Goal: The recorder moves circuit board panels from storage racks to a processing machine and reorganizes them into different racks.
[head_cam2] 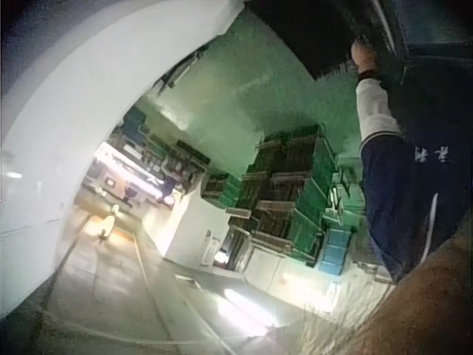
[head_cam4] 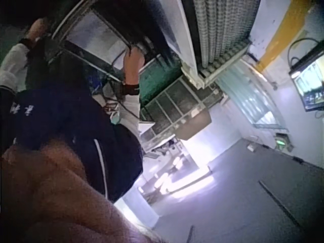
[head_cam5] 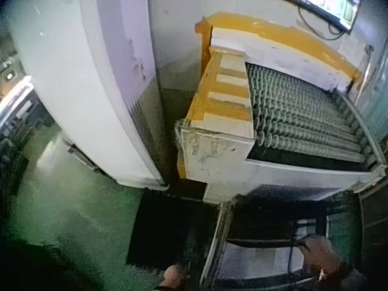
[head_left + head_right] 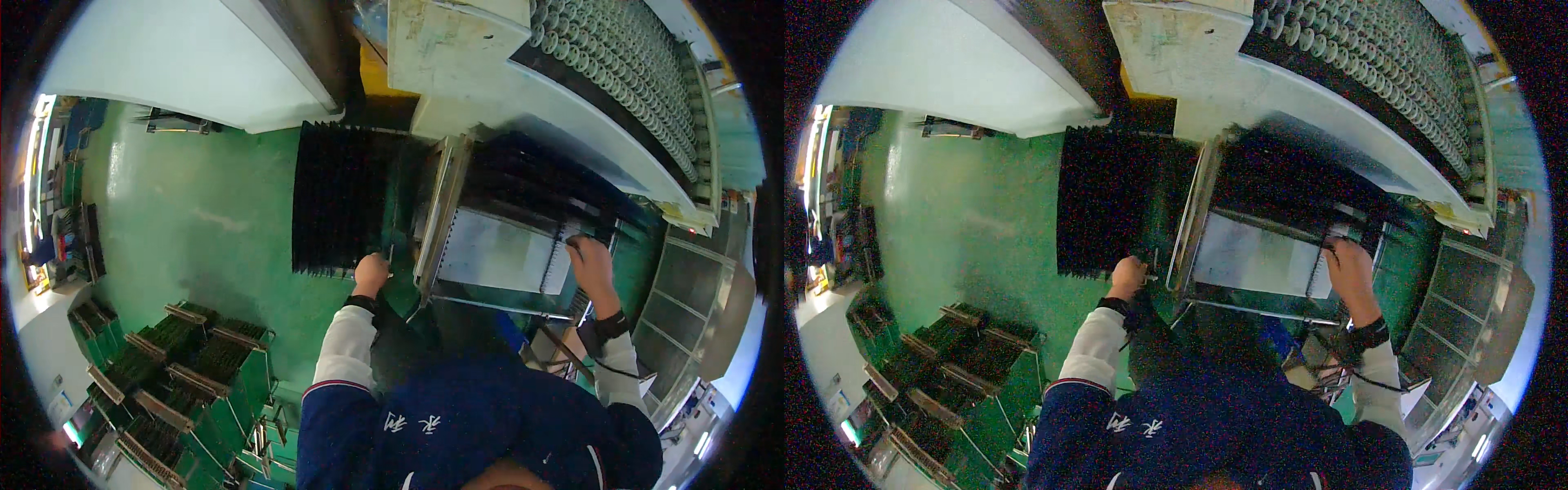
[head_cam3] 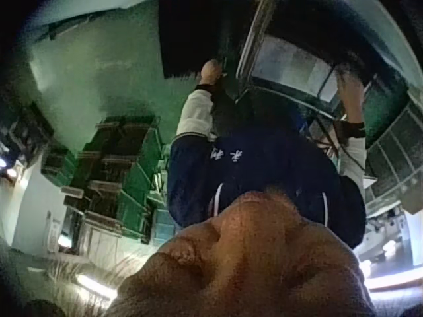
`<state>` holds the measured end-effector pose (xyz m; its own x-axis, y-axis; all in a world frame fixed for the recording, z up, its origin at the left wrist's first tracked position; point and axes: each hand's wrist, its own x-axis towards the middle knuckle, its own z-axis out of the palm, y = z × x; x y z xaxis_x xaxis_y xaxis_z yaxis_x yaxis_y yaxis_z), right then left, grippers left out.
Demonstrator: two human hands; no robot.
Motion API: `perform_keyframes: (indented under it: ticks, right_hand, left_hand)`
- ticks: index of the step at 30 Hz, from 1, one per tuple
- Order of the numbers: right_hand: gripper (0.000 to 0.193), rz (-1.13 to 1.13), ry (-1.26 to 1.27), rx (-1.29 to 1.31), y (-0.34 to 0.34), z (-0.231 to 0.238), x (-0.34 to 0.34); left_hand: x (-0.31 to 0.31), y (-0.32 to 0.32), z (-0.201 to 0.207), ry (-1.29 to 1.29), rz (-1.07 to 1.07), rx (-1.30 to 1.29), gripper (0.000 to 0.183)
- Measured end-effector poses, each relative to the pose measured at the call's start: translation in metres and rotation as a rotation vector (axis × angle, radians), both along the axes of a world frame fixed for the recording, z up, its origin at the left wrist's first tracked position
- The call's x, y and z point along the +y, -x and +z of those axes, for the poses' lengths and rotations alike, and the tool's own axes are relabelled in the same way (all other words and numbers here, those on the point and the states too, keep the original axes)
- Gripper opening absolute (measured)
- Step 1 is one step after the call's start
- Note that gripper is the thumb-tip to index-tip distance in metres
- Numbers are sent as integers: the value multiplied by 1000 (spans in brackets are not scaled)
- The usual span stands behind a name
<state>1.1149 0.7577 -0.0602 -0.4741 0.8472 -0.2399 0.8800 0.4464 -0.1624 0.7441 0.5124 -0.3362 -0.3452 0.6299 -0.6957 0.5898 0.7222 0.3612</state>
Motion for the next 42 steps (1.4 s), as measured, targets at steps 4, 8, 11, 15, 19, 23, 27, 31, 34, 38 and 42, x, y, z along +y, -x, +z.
perform_keyframes:
  ticks: [4, 8, 11, 15, 19, 23, 27, 31, 34, 38, 42]
  right_hand:
    - [20, -4, -50, -3, -22, -5, 0]
    - [22, 44, -92, 92, -19, 17, 3]
    - [26, 15, -104, 40, -16, 87, 2]
    - [31, -132, -205, 124, -31, 186, -3]
    - [32, -376, -219, 395, -77, 250, 0]
    - [29, -647, -19, 827, -140, 275, 16]
    - [30, -787, -205, 1118, -199, 243, 42]
    - [34, -606, -366, 808, -226, 176, 83]
    - [26, -627, 88, 1529, -139, 146, 126]
    - [9, -874, 399, 1996, -91, 120, 200]
    - [13, -841, 291, 1879, -93, 65, 292]
  left_hand:
    - [-48, 23, 16, 33, -39, -33, 31]
    - [-151, 79, -11, -99, 226, -53, 28]
    - [-164, 92, 20, -2, 811, -432, 22]
    - [-173, 104, 43, 27, 928, -459, 21]
    - [-144, 101, 81, -11, 962, -476, 22]
    - [-126, 116, 100, -108, 974, -486, 21]
    - [-96, 107, 110, -162, 938, -539, 20]
    - [-72, 96, 114, -122, 925, -523, 21]
    - [-92, 104, 142, -136, 1023, -458, 22]
    - [-106, 98, 150, -189, 998, -500, 27]
    - [-125, 83, 143, -234, 1053, -507, 28]
